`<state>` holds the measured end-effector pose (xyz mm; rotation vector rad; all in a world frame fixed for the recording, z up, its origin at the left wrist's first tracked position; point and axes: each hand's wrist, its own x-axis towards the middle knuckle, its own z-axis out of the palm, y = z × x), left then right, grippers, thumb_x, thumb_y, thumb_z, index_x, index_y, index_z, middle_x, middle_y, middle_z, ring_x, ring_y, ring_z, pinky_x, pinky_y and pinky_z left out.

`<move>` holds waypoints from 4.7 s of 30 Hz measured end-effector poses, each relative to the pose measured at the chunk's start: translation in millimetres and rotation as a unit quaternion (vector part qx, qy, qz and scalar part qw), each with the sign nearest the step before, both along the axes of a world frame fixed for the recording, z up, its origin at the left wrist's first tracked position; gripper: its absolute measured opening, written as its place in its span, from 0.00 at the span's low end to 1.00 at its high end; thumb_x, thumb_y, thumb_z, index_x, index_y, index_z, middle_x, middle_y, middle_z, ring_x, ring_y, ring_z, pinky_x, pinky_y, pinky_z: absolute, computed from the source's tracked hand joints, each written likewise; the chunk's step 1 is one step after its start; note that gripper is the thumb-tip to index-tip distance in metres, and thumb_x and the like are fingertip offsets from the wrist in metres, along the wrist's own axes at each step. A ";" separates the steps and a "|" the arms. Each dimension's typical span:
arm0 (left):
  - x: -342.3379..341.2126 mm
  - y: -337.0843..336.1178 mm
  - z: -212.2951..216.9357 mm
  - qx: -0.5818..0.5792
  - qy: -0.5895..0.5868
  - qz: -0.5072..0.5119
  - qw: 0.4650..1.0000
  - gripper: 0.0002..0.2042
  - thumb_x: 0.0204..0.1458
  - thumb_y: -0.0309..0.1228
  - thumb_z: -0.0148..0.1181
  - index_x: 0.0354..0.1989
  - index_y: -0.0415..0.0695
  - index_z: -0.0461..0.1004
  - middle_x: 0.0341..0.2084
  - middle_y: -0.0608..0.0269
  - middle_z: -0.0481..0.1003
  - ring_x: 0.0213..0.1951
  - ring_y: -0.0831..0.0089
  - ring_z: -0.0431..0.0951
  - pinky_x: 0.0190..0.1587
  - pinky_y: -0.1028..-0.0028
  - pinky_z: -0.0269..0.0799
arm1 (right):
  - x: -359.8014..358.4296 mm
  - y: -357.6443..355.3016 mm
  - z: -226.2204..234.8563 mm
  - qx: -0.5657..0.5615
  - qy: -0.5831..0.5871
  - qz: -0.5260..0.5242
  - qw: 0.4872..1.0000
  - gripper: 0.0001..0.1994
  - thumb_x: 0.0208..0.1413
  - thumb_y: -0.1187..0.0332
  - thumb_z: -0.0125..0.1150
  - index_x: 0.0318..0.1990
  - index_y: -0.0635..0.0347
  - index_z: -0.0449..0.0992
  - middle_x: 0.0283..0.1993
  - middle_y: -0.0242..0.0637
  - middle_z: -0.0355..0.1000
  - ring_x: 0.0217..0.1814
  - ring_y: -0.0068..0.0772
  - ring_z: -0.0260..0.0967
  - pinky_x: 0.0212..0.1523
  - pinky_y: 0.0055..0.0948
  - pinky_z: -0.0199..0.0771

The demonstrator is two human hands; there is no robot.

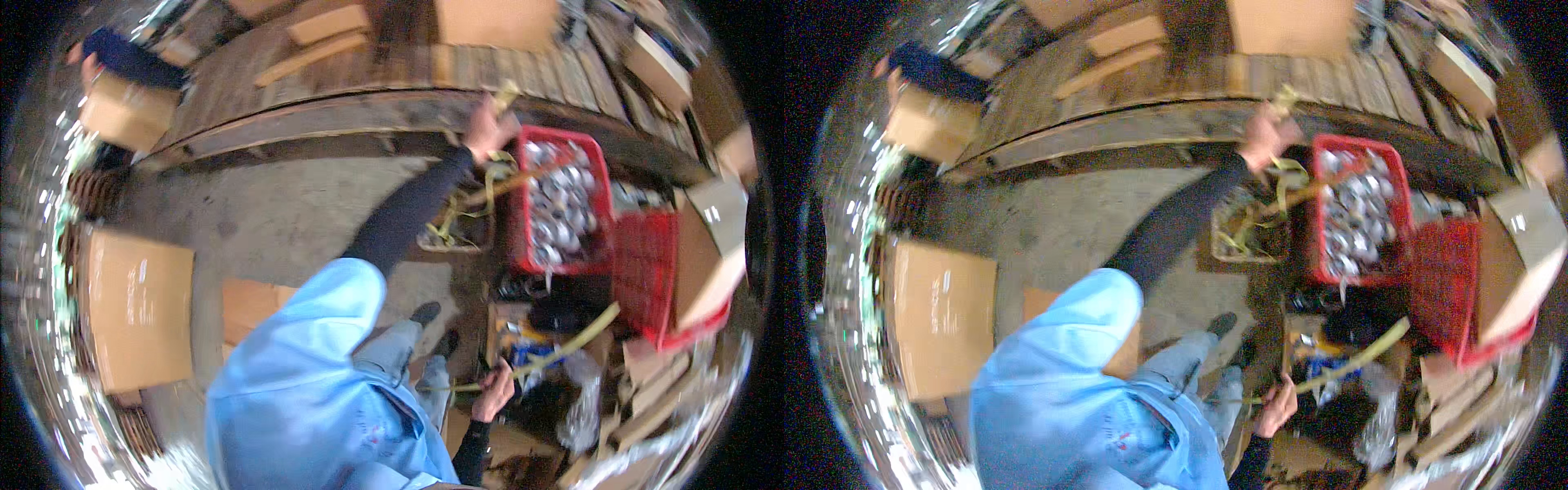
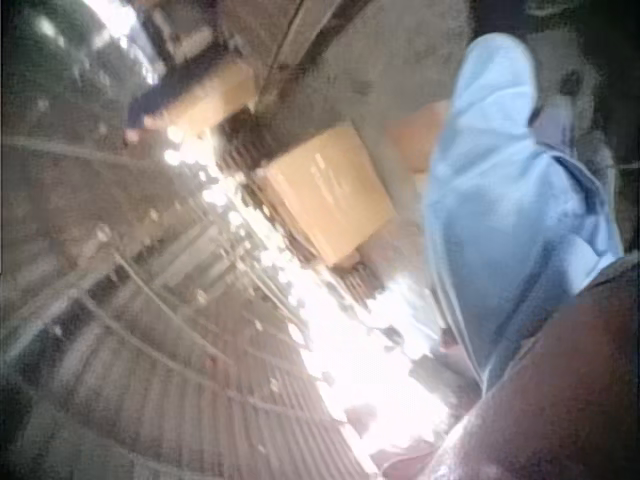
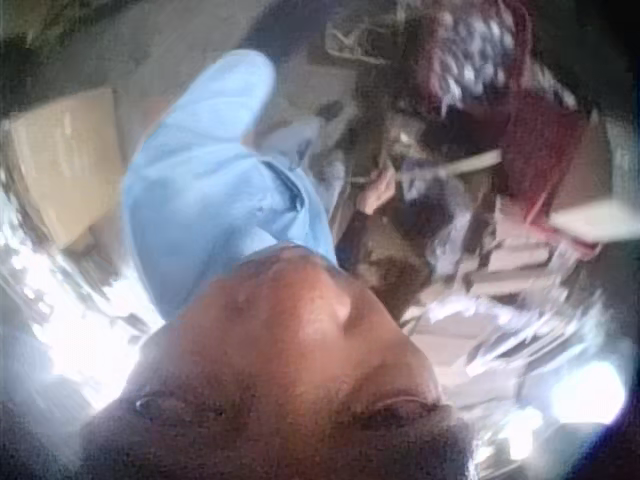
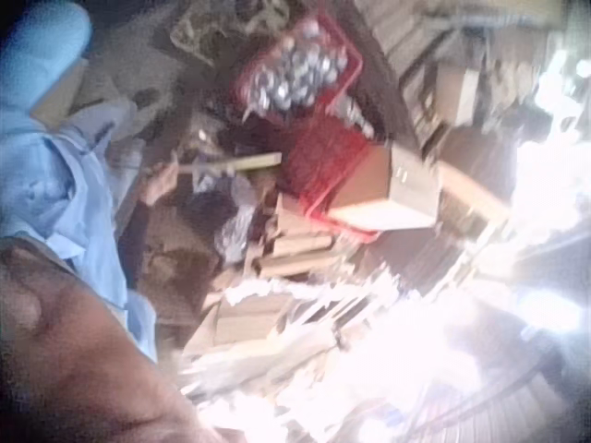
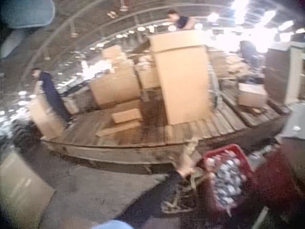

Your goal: The person secures large cardboard boxes with yellow plastic strapping. They place cardboard corner protectors on box edges, wrap the strap around the box, and tie it off by hand. The person also retrieves additional straps from a nearby box and continues securing other boxes.

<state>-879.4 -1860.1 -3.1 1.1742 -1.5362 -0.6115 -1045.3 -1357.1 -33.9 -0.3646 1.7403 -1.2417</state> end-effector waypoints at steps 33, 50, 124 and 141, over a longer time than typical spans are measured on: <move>-226.1 883.7 105.3 0.267 0.046 -0.793 0.545 0.30 0.67 0.48 0.36 0.23 0.35 0.72 0.20 0.55 0.77 0.30 0.63 0.77 0.48 0.62 0.71 | 89.9 529.0 16.2 -0.064 0.080 -0.400 0.911 0.22 0.61 0.48 0.56 0.40 0.61 0.78 0.25 0.30 0.67 0.30 0.20 0.62 0.31 0.29 0.66; -366.6 1376.0 160.9 0.212 0.250 -0.837 0.438 0.22 0.67 0.50 0.34 0.26 0.47 0.57 0.12 0.67 0.61 0.15 0.74 0.64 0.29 0.62 0.75 | 73.2 1005.0 48.8 0.083 0.191 -0.588 0.782 0.15 0.59 0.58 0.60 0.43 0.61 0.80 0.33 0.41 0.77 0.33 0.24 0.71 0.36 0.28 0.72; -236.8 1902.9 246.0 0.201 0.237 -0.389 0.867 0.23 0.65 0.50 0.43 0.19 0.50 0.57 0.13 0.73 0.52 0.17 0.83 0.50 0.20 0.78 0.45 | -642.6 1636.6 -30.2 0.305 0.437 0.019 0.846 0.48 0.52 0.39 0.59 0.69 0.66 0.51 0.68 0.57 0.56 0.69 0.56 0.55 0.67 0.44 0.58; -365.1 2005.5 204.6 0.160 0.101 -0.459 0.868 0.19 0.65 0.41 0.48 0.30 0.39 0.73 0.24 0.69 0.72 0.18 0.85 0.61 0.20 0.80 0.56 | -425.7 1690.8 186.0 -0.380 0.115 -0.265 0.879 0.16 0.54 0.74 0.63 0.50 0.68 0.74 0.42 0.36 0.78 0.39 0.21 0.74 0.41 0.22 0.76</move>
